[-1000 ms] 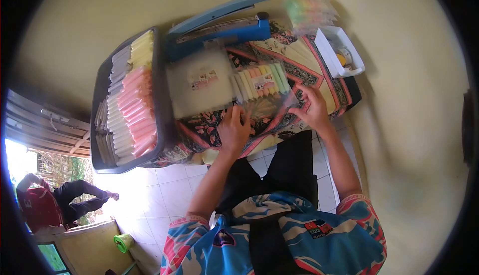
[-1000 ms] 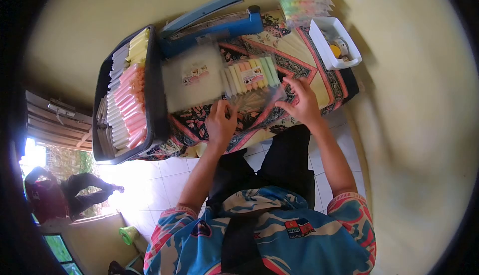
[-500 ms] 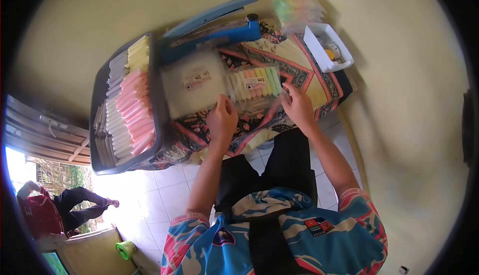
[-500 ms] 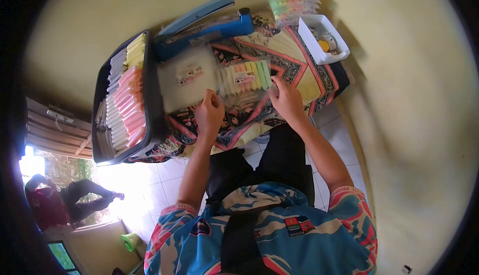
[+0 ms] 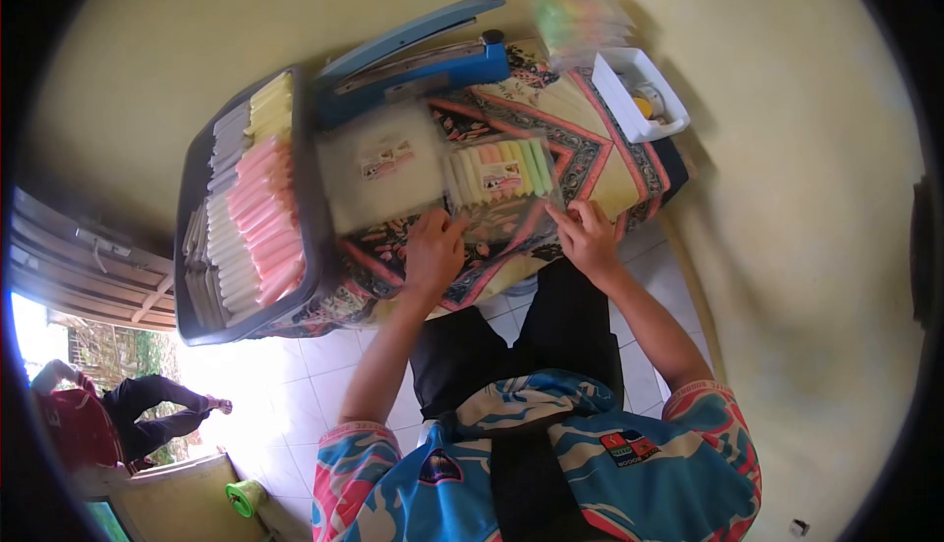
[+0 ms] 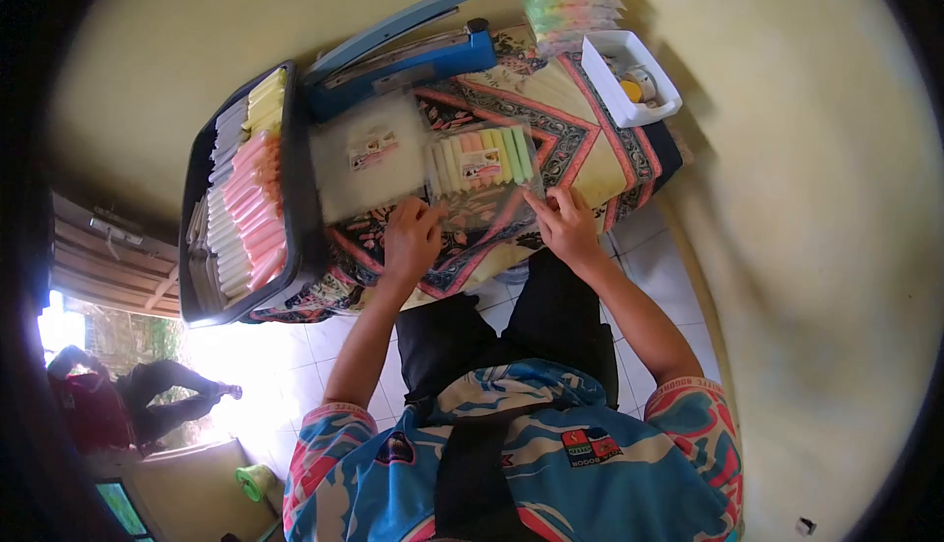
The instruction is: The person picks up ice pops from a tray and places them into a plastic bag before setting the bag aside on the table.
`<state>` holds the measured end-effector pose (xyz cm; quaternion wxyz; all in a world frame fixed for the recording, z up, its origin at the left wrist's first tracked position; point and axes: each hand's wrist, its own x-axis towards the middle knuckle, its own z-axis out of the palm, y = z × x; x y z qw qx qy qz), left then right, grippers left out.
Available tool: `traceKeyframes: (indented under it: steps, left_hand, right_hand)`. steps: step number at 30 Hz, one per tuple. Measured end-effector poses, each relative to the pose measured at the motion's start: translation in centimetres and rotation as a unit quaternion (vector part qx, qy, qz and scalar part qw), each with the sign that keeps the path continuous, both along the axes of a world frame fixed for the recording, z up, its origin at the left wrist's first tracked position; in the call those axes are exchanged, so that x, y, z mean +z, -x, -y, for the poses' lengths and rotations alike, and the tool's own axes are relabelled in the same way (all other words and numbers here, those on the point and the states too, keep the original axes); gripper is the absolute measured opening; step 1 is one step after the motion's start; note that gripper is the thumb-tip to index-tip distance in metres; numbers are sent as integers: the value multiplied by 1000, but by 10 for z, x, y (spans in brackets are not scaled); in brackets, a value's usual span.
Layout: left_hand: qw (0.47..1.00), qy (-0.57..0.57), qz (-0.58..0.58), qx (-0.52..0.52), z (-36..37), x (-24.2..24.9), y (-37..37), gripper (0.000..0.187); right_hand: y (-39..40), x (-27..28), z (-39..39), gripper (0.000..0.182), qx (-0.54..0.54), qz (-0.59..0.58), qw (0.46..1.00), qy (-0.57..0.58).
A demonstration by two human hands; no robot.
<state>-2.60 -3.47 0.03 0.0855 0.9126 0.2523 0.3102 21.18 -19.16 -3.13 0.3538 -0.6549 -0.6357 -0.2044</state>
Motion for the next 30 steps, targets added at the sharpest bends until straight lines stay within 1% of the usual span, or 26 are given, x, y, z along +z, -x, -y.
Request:
traceKeyframes:
  steps: [1, 4, 7, 10, 11, 12, 13, 15, 17, 20, 23, 24, 26, 30]
  left_hand:
    - [999, 4, -25, -29, -3, -2, 3, 23]
    - [995, 2, -17, -95, -1, -3, 7, 25]
    - [993, -18, -12, -119, 0, 0, 11, 22]
    - [991, -1, 40, -127, -7, 19, 16, 20]
    - [989, 100, 62, -85, -11, 20, 14, 18]
    - [976, 198, 83, -41, -20, 22, 10, 18]
    - [950, 294, 104, 4, -31, 24, 5, 18]
    - [959, 256, 121, 17, -71, 10, -15, 23]
    - [971, 214, 102, -27, -107, 10, -41, 26]
    - [971, 226, 49, -60, -137, 11, -82, 29]
    - [958, 221, -92, -156, -155, 13, -121, 31]
    - [959, 210, -117, -153, -157, 14, -134, 32]
    - [957, 190, -167, -144, -155, 12, -153, 33]
    - [943, 251, -161, -150, -153, 16, -169, 24]
  right_hand:
    - [0, 0, 1, 46, 1, 0, 1000, -1]
    - [-2, -2, 7, 45, -15, 14, 1000, -16]
    - [4, -8, 12, 43, -22, 3, 1000, 14]
    - [3, -3, 18, 42, -1, 2, 1000, -10]
    - [2, -1, 21, 42, 8, -6, 1000, -5]
    - [1, 3, 24, 41, 18, -13, 1000, -1]
    - [2, 5, 25, 40, 29, -21, 999, 4]
    - [5, 10, 22, 39, 51, -23, 998, 8]
    - [9, 12, 15, 38, 75, -19, 997, 10]
    - [21, 15, 3, 38, 101, -1, 995, 10]
    - [30, 10, -6, 36, 112, -9, 994, 9]
    - [35, 12, -8, 32, 108, -15, 994, -5]
    - [41, 17, -13, 31, 104, -31, 994, -11]
    - [44, 13, -18, 35, 99, -39, 994, -6]
